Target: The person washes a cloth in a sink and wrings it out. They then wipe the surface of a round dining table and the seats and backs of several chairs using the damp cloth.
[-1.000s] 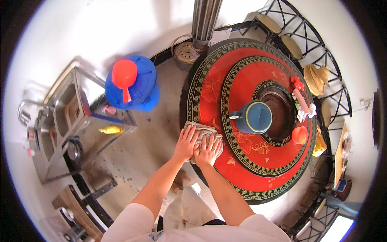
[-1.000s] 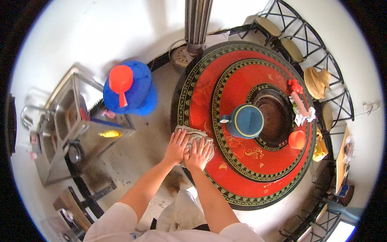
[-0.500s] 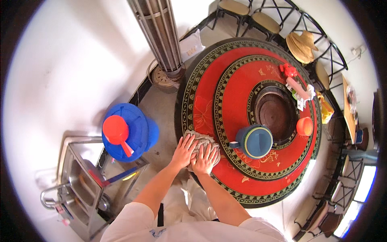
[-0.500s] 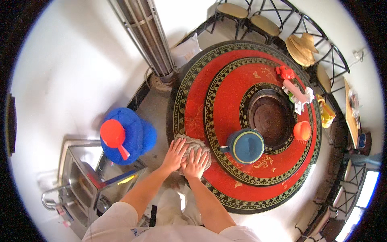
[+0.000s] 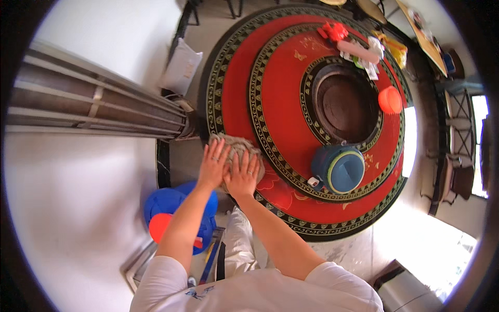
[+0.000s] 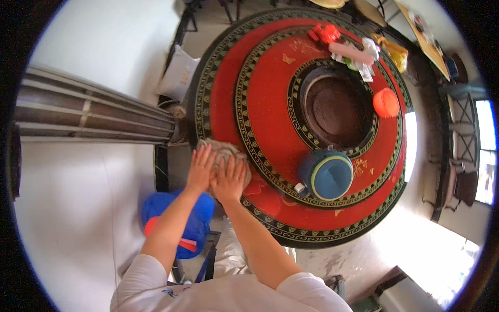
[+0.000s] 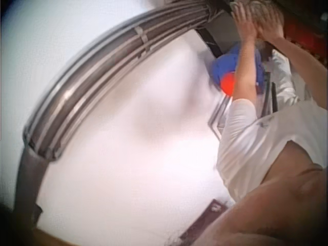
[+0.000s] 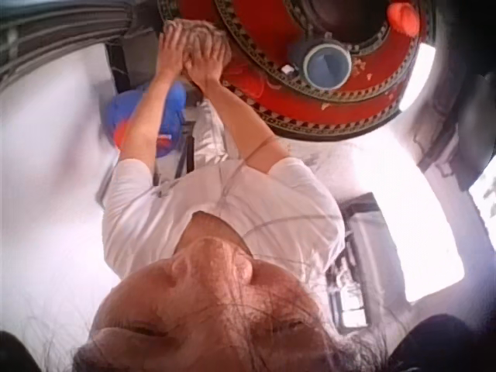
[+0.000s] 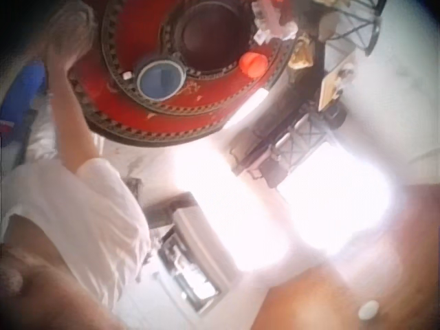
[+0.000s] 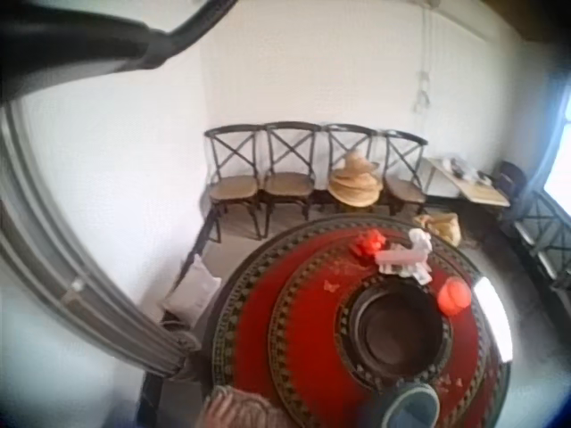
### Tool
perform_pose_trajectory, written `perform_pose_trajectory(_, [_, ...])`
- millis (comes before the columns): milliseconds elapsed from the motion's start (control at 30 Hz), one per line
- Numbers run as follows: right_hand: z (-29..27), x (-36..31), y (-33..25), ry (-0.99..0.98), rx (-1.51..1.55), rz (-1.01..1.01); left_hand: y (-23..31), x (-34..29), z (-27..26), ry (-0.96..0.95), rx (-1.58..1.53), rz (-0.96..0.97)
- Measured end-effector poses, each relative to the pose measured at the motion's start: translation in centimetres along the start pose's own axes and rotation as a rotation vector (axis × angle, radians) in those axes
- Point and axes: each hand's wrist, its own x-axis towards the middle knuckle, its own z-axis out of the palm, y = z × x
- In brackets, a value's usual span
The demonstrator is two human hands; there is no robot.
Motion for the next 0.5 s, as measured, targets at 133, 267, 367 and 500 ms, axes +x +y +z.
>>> perform_pose_trajectory(133, [2.1,6.3,-3.8,0.129,0.079,0.053,-6.1,5.6,-2.3,0.052,0.034,0.098])
perform_pose_trajectory(267, [2.0,7.7,-3.1,0.147,0.058,0.062,-6.3,7.7,-1.9,0.105,0.053,0.132])
perform_pose_trajectory(367, [1.1,4.9,-2.1,0.096,0.084,0.041,-4.3,6.0,-1.2,0.086,0.032,0.101])
perform_pose_trajectory(500, [-0.8,-3.6,1.8,0.055,0.161,0.044,1.9,-0.6,0.1,0.028,0.035,0.15])
